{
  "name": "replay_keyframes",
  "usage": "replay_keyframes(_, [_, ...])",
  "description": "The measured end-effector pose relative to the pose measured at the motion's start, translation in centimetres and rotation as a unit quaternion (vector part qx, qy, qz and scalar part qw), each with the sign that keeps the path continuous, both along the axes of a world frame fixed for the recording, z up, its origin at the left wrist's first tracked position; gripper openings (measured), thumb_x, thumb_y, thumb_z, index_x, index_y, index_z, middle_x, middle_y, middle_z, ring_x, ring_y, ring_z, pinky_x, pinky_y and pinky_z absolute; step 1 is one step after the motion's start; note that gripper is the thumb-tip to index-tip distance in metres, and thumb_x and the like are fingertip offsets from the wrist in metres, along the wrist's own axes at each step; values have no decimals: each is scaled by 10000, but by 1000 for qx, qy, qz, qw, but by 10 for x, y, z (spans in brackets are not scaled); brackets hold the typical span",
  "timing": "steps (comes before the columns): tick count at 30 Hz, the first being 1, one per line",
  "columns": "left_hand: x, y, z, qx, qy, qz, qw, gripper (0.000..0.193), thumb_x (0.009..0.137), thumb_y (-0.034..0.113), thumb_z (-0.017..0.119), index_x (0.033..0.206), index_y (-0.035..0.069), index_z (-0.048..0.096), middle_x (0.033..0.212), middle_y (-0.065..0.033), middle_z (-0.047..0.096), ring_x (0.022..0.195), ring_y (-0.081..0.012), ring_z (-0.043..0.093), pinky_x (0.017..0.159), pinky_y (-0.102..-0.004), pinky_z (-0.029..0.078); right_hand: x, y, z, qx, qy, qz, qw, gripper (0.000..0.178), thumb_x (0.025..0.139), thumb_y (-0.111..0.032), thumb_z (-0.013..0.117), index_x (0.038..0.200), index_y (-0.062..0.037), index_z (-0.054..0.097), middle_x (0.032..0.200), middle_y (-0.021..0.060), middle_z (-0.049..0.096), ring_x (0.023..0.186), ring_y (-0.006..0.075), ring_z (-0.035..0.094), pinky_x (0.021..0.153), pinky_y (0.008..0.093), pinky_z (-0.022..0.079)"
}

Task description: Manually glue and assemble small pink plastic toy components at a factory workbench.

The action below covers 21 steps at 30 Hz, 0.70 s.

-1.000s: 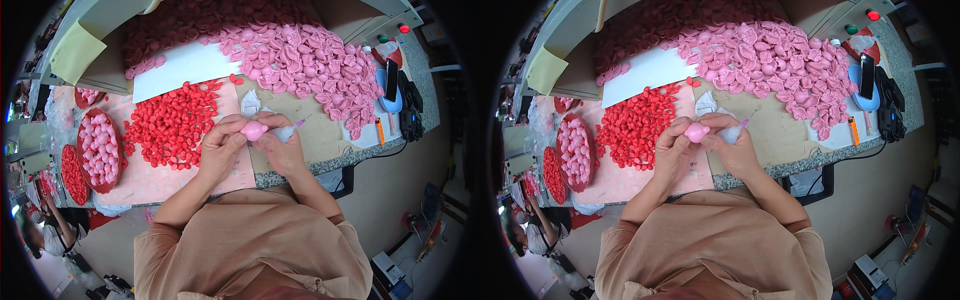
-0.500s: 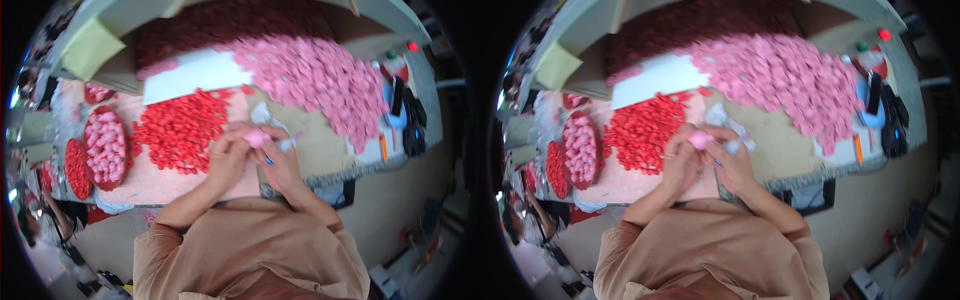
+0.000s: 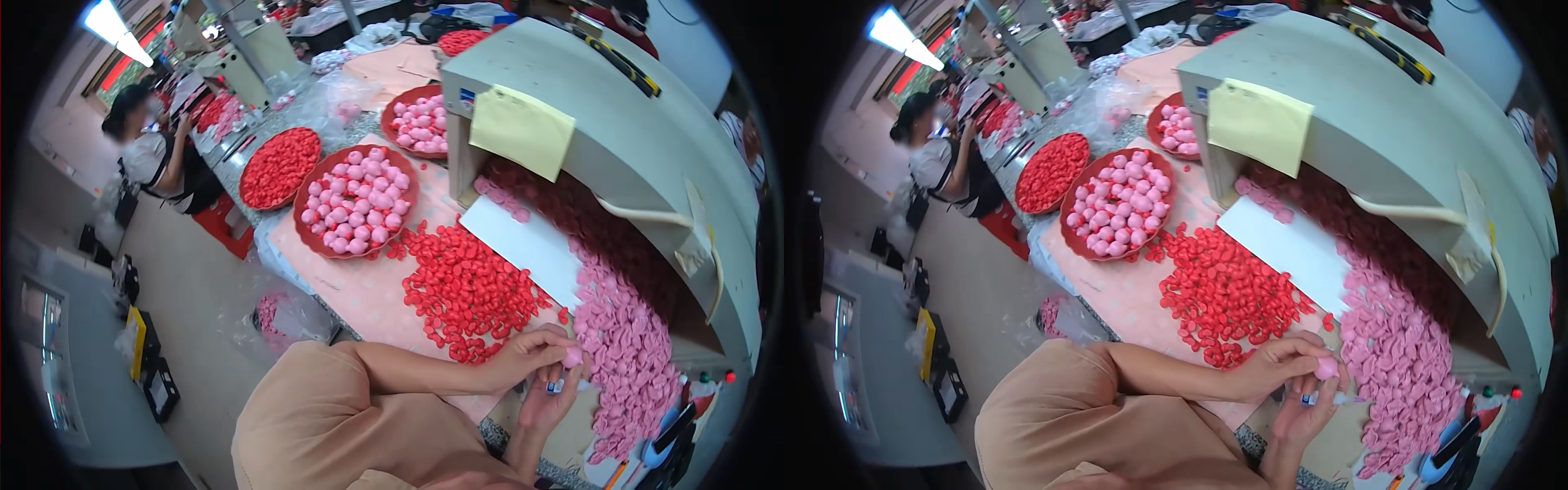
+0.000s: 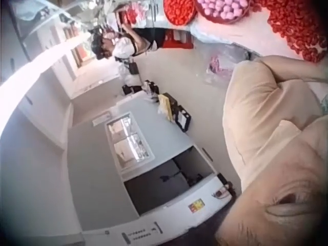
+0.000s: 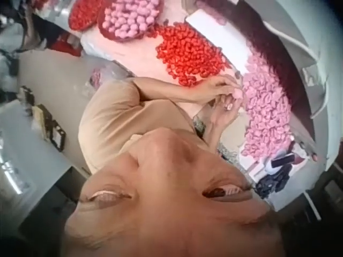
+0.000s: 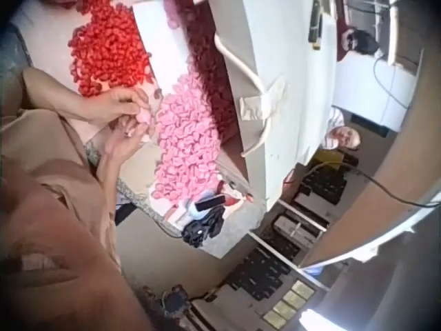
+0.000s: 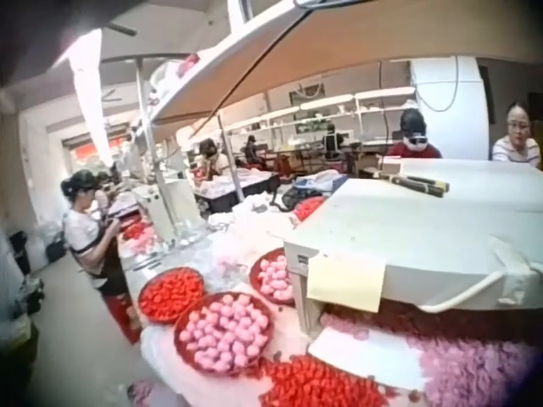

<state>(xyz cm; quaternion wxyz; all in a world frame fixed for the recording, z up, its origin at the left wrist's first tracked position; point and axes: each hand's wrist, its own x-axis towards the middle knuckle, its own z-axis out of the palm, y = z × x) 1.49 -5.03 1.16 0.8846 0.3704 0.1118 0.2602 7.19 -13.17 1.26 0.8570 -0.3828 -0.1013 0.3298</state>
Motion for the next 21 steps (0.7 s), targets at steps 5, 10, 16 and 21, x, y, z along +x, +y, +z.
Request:
replay_keyframes(5, [11,-7,-15,-19,-45,16,999,185,924,106,501,1067,39,597,1122,-28,496,687,-73,567,565,-178,455,3,-4,-6,-31,87,-6,996,285,924,-294,495,1106,-75,496,702,-38,396,651,49,391,595,204,350])
replay_keyframes(10, [7,5,-5,-33,-11,-9,999,158,921,125,513,1031,44,594,1001,-21,555,682,-70,548,570,-191,443,2,2,-7,-43,80,-18,996,224,908,-266,527,1044,-89,509,699,-36,404,673,62,402,611,224,358])
replay_keyframes(16, [3,12,-12,-53,-43,19,997,203,915,88,509,1095,28,581,1006,-47,545,704,-124,578,589,-210,449,0,16,-9,21,62,-9,998,220,905,-203,541,1101,-104,531,916,-2,534,684,67,427,608,241,383])
replay_keyframes(21, [7,6,-20,-64,-43,-11,997,233,920,93,502,1135,20,555,1099,-56,492,738,-140,575,602,-225,445,5,5,-13,30,58,-14,998,244,906,-191,543,1135,-107,537,900,2,546,692,70,438,622,250,401])
